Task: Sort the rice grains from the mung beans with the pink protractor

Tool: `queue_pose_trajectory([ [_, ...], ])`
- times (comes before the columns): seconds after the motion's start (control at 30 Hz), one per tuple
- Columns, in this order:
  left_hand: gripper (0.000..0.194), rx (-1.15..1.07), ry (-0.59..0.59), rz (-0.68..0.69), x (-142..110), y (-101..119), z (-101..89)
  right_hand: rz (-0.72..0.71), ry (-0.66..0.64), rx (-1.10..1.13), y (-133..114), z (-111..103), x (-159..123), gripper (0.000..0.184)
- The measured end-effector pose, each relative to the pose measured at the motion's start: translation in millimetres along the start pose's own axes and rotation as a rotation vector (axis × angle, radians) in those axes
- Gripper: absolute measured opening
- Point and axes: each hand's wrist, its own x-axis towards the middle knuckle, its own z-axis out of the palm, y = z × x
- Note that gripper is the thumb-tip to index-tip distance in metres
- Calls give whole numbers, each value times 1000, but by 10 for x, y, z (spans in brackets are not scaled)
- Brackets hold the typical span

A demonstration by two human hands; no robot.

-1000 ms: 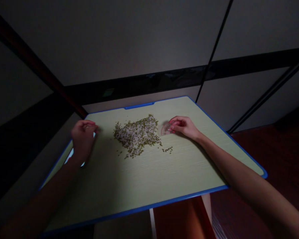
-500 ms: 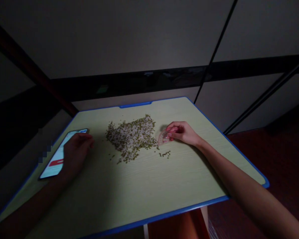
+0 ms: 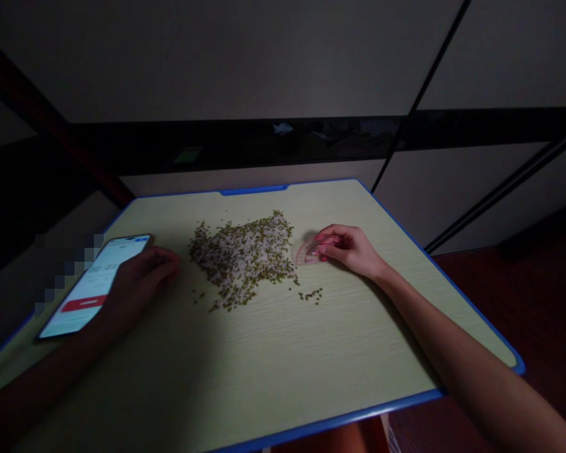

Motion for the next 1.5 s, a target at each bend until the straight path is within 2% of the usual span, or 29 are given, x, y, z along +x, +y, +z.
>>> queue_pose_trajectory([
  [0.4,5,3,-1,-8,4,8,23,13,-33,13,-3,-31,-16,22],
  [0.57,5,2,-6,-11,-4,9,19,-49,25,-8,4,-33,1,21],
  [0.77,3,-11,-9,-3,-9,27,33,-4,-39,34,5,-34,-8,24],
  [1.2,6,3,-29,10,5,1,25,15,-41,29,-20,-35,-15,21],
  [1.4,10,32,-71,23,23,-35,9,-44,-54,21,4,-28,4,20],
  [1.5,11,43,-66,20,22,-44,2,-29,-59,24,-2,-34,-1,20],
])
